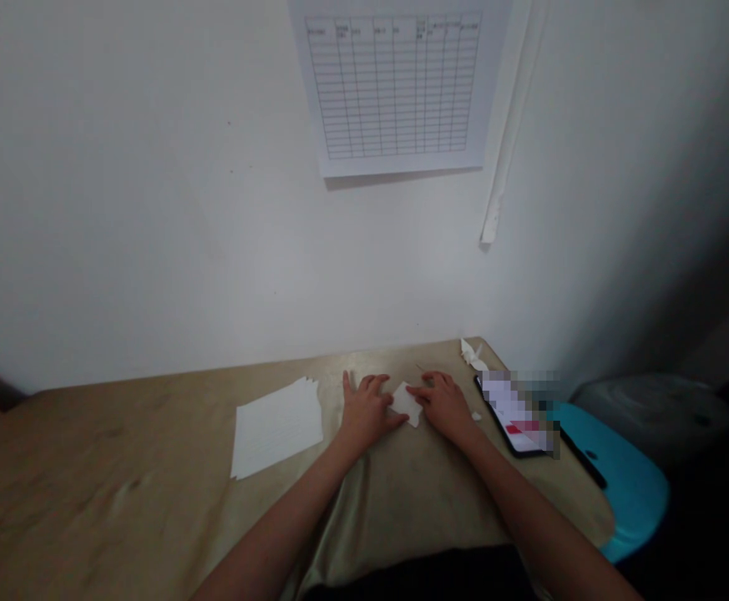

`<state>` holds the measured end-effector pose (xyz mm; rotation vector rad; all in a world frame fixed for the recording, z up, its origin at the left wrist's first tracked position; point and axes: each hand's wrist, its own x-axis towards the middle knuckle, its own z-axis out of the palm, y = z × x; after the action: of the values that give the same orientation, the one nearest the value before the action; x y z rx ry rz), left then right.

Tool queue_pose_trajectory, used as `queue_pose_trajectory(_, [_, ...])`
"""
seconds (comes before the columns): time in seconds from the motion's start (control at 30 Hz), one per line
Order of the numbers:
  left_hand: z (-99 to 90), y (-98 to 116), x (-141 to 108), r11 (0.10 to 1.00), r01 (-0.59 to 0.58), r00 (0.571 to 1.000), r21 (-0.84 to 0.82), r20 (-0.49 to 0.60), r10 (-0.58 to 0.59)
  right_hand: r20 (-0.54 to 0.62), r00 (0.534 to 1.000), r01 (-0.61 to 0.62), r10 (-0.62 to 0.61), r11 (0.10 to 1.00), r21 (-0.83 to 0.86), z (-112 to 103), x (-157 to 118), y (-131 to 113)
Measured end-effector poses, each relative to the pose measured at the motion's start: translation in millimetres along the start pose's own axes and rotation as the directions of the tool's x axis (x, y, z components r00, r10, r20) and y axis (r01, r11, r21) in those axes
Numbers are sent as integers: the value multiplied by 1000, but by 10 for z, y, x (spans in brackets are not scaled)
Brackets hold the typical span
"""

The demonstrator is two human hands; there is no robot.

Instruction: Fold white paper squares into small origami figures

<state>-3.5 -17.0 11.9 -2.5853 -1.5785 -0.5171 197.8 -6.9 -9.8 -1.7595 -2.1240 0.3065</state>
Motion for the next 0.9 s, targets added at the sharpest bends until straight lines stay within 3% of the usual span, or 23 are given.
queue_pose_trajectory(0.3, [-47,-87,-182,998,12,1000,-54,-2,-12,10,1000,-6,6,1000,1,-15,7,-6])
queue_pose_trajectory(0.67, [24,-88,-179,986,114,993,-118,25,-112,-21,1000,6,-5,998,63,-5,4,56])
queue_pose_trajectory(0.9, [100,-61,-115,994,53,997,-93,64,-47,-57,998,2,3,995,100,-6,1,80])
